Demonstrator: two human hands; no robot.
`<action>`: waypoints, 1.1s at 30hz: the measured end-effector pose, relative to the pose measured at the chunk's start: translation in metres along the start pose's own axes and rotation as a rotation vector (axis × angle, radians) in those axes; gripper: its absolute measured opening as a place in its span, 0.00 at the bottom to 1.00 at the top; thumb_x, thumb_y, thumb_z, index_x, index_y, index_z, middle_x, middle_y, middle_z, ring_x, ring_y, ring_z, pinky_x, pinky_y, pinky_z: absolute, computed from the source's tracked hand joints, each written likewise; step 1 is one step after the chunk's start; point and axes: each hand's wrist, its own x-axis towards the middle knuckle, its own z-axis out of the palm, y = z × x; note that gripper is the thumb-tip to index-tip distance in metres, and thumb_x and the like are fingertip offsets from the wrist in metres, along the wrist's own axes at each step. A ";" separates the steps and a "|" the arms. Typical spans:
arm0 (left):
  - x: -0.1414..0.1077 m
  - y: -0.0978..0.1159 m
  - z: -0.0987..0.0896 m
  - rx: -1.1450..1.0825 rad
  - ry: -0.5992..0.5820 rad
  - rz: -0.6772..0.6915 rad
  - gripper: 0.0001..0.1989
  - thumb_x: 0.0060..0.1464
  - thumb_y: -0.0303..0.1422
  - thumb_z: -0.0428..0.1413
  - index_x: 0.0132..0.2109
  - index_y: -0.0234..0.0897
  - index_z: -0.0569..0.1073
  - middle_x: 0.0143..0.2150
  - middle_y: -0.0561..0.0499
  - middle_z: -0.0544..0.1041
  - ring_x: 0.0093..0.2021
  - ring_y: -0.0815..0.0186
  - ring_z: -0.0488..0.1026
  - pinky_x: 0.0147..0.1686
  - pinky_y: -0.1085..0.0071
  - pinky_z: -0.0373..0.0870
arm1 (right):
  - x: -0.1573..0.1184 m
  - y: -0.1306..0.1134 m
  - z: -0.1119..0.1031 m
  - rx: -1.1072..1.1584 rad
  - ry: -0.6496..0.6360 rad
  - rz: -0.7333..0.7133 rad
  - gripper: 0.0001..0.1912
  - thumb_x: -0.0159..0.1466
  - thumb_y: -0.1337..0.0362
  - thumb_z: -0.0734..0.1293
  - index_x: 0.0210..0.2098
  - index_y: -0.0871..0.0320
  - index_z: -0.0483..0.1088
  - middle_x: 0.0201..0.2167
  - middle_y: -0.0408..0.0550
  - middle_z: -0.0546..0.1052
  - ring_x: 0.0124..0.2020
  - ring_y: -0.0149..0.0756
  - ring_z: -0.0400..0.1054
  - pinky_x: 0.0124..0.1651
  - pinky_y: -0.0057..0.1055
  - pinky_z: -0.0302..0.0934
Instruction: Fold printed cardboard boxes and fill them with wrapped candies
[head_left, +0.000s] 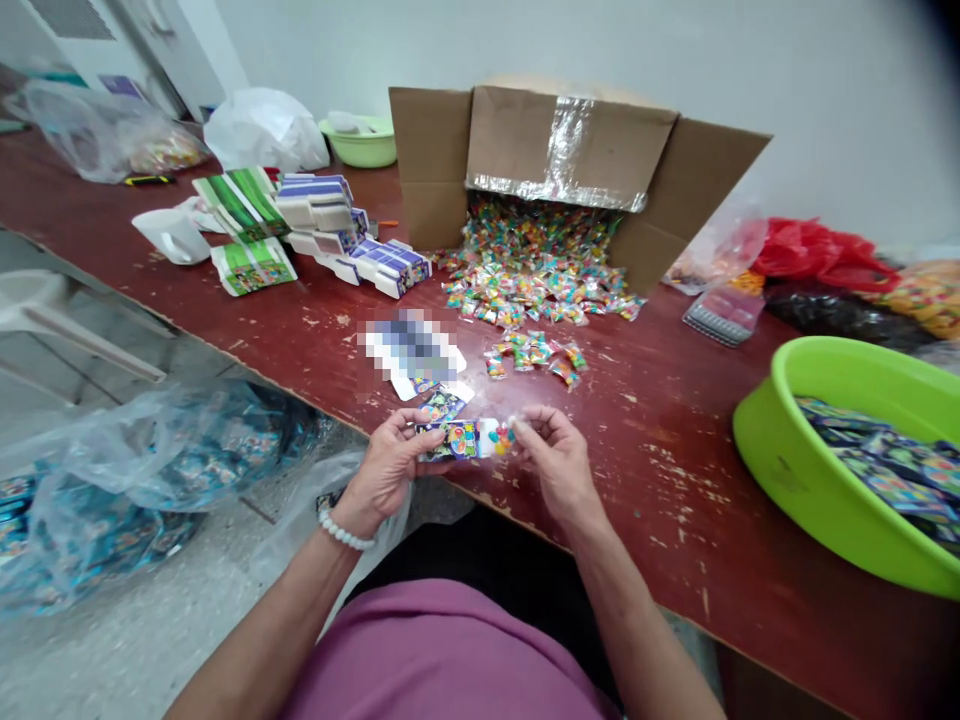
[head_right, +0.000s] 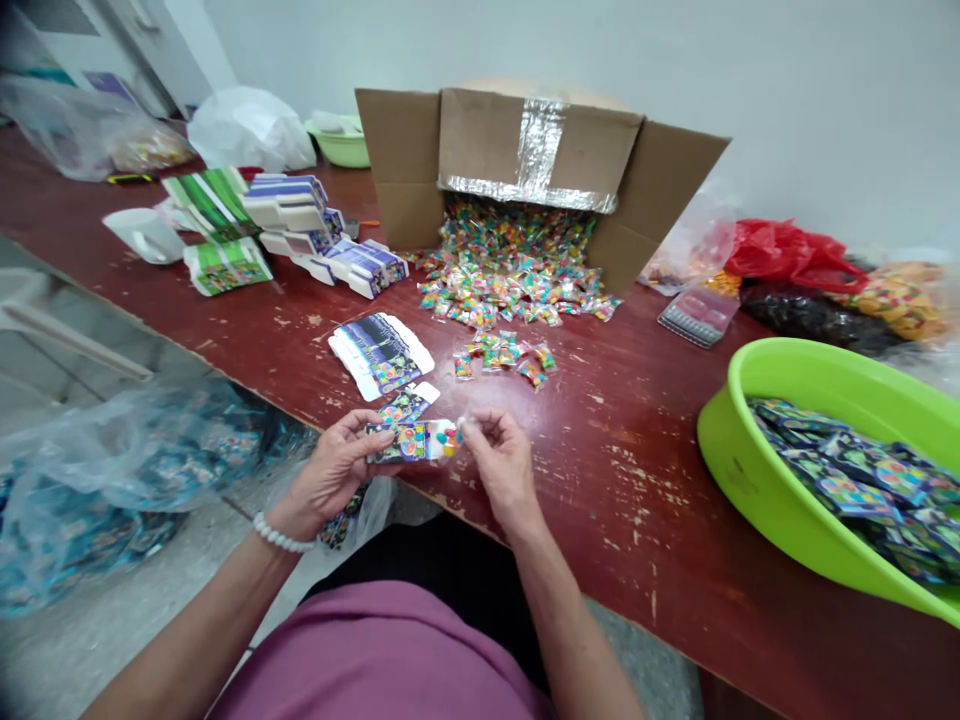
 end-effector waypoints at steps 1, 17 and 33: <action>-0.001 -0.001 0.000 -0.029 -0.018 -0.022 0.23 0.37 0.29 0.72 0.37 0.37 0.67 0.35 0.53 0.78 0.32 0.63 0.78 0.29 0.61 0.80 | -0.004 0.000 0.003 -0.022 0.027 -0.026 0.18 0.54 0.54 0.76 0.37 0.56 0.72 0.29 0.41 0.74 0.28 0.30 0.67 0.30 0.27 0.63; -0.025 -0.022 0.015 0.031 -0.527 -0.189 0.23 0.45 0.26 0.64 0.50 0.37 0.71 0.43 0.47 0.78 0.38 0.63 0.77 0.39 0.69 0.73 | -0.017 -0.013 0.020 -0.398 0.099 -0.370 0.08 0.61 0.57 0.72 0.34 0.55 0.75 0.28 0.44 0.78 0.27 0.35 0.69 0.33 0.32 0.64; -0.021 -0.020 0.024 -0.009 -0.169 -0.156 0.22 0.56 0.49 0.57 0.44 0.34 0.76 0.36 0.44 0.79 0.29 0.61 0.75 0.22 0.68 0.74 | -0.025 -0.006 0.010 -0.175 -0.147 -0.113 0.10 0.61 0.54 0.71 0.37 0.52 0.76 0.38 0.46 0.76 0.39 0.39 0.70 0.43 0.36 0.66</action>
